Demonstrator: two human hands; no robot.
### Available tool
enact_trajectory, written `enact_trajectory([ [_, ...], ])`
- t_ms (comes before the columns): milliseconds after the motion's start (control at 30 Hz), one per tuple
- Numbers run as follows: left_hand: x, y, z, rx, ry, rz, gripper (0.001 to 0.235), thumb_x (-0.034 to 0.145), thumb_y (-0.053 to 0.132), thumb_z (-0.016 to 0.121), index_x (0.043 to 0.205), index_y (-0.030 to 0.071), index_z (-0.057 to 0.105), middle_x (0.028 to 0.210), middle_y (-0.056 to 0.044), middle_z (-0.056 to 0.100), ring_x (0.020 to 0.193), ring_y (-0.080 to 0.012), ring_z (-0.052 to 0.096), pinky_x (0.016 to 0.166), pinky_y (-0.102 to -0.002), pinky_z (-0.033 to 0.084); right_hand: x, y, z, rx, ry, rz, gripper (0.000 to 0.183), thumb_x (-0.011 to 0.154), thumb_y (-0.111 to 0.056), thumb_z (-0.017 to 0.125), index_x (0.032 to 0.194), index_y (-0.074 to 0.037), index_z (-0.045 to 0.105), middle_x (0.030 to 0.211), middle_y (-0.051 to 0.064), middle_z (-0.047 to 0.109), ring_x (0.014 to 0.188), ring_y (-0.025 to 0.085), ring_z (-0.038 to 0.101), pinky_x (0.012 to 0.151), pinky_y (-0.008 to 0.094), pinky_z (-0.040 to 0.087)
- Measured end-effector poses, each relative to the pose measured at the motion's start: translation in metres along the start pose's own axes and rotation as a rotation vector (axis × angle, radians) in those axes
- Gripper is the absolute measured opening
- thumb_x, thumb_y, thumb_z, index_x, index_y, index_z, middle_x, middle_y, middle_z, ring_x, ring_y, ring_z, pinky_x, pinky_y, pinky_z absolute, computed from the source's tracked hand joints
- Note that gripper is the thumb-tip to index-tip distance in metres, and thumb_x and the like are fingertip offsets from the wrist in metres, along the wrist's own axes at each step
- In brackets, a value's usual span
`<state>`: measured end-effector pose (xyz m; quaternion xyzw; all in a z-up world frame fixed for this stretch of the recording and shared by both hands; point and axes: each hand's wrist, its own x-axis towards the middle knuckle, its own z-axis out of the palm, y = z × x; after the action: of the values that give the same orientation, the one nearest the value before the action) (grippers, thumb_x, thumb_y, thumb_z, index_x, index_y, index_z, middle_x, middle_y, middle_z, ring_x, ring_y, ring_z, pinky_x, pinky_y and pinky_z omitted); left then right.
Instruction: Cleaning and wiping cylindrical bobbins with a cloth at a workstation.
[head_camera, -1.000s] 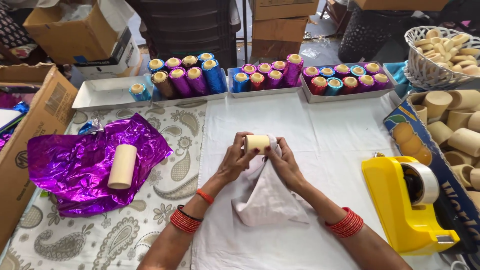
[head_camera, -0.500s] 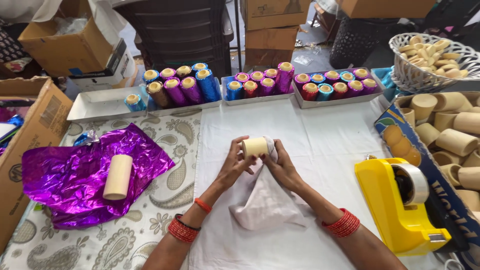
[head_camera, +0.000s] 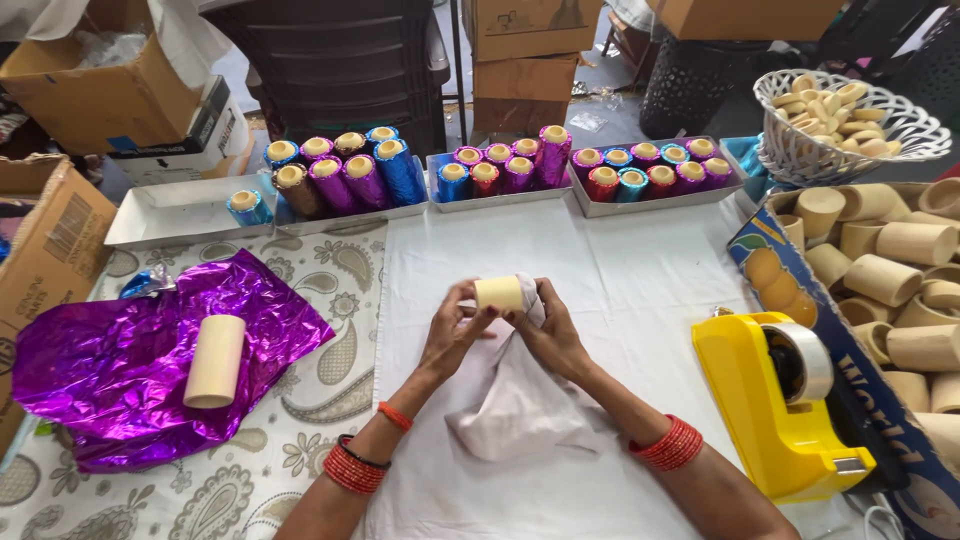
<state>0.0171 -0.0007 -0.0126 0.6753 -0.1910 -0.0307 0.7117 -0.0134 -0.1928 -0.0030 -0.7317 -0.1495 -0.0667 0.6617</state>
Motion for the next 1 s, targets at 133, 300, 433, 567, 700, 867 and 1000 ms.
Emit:
enact_trajectory([
  [133, -0.005, 0.018, 0.002, 0.082, 0.035, 0.196, 0.075, 0.085, 0.026, 0.078, 0.145, -0.001, 0.042, 0.128, -0.016, 0.053, 0.111, -0.0213, 0.062, 0.078, -0.031, 0.062, -0.002, -0.021, 0.005, -0.04, 0.059, 0.161, 0.035, 0.098, -0.022, 0.069, 0.124, -0.005, 0.053, 0.104, 0.006, 0.066, 0.094, 0.013, 0.061, 0.079, 0.032, 0.054],
  [300, 0.004, -0.014, -0.008, -0.176, -0.026, 0.046, 0.051, 0.095, 0.028, 0.073, 0.131, 0.0, 0.052, 0.106, -0.014, 0.069, 0.094, -0.0164, 0.07, 0.08, -0.029, 0.065, -0.007, -0.013, 0.0, -0.31, -0.021, -0.262, 0.038, 0.097, -0.02, 0.07, 0.121, -0.003, 0.047, 0.109, 0.01, 0.064, 0.1, 0.016, 0.068, 0.083, 0.034, 0.06],
  [433, 0.001, -0.034, -0.017, -0.165, -0.014, -0.235, 0.054, 0.104, 0.044, 0.063, 0.118, -0.008, 0.059, 0.086, -0.02, 0.071, 0.069, -0.0254, 0.07, 0.059, -0.033, 0.061, -0.009, -0.022, -0.002, -0.599, -0.08, -0.323, 0.041, 0.091, -0.014, 0.075, 0.12, -0.002, 0.05, 0.111, 0.017, 0.064, 0.097, 0.022, 0.067, 0.076, 0.037, 0.057],
  [567, 0.004, -0.022, -0.007, -0.184, -0.025, -0.142, 0.054, 0.1, 0.044, 0.061, 0.127, -0.001, 0.049, 0.105, -0.02, 0.065, 0.088, -0.023, 0.071, 0.064, -0.031, 0.066, -0.002, -0.009, -0.001, -0.271, -0.033, -0.117, 0.034, 0.095, -0.014, 0.071, 0.12, -0.005, 0.049, 0.109, 0.008, 0.068, 0.1, 0.015, 0.071, 0.084, 0.031, 0.061],
  [700, -0.005, 0.009, 0.001, -0.02, -0.052, 0.183, 0.066, 0.091, 0.025, 0.074, 0.143, 0.005, 0.038, 0.125, -0.02, 0.054, 0.105, -0.022, 0.066, 0.076, -0.033, 0.066, 0.001, -0.018, -0.001, 0.086, 0.064, 0.166, 0.029, 0.099, -0.018, 0.069, 0.122, -0.005, 0.055, 0.106, 0.005, 0.069, 0.098, 0.01, 0.064, 0.082, 0.027, 0.056],
  [867, 0.0, 0.002, -0.01, -0.111, -0.056, 0.009, 0.059, 0.092, 0.026, 0.073, 0.134, 0.002, 0.041, 0.105, -0.018, 0.063, 0.086, -0.0214, 0.071, 0.068, -0.033, 0.067, -0.005, -0.017, 0.002, -0.082, 0.028, 0.039, 0.035, 0.094, -0.016, 0.074, 0.118, -0.005, 0.051, 0.104, 0.007, 0.067, 0.094, 0.011, 0.064, 0.079, 0.027, 0.056],
  [1000, -0.001, -0.004, -0.016, -0.152, -0.093, -0.262, 0.057, 0.096, 0.042, 0.067, 0.122, -0.005, 0.048, 0.08, -0.017, 0.063, 0.06, -0.0229, 0.067, 0.048, -0.034, 0.059, -0.006, -0.024, -0.002, -0.427, -0.009, -0.113, 0.037, 0.09, -0.018, 0.077, 0.115, -0.006, 0.052, 0.096, 0.005, 0.07, 0.085, 0.011, 0.069, 0.074, 0.027, 0.055],
])
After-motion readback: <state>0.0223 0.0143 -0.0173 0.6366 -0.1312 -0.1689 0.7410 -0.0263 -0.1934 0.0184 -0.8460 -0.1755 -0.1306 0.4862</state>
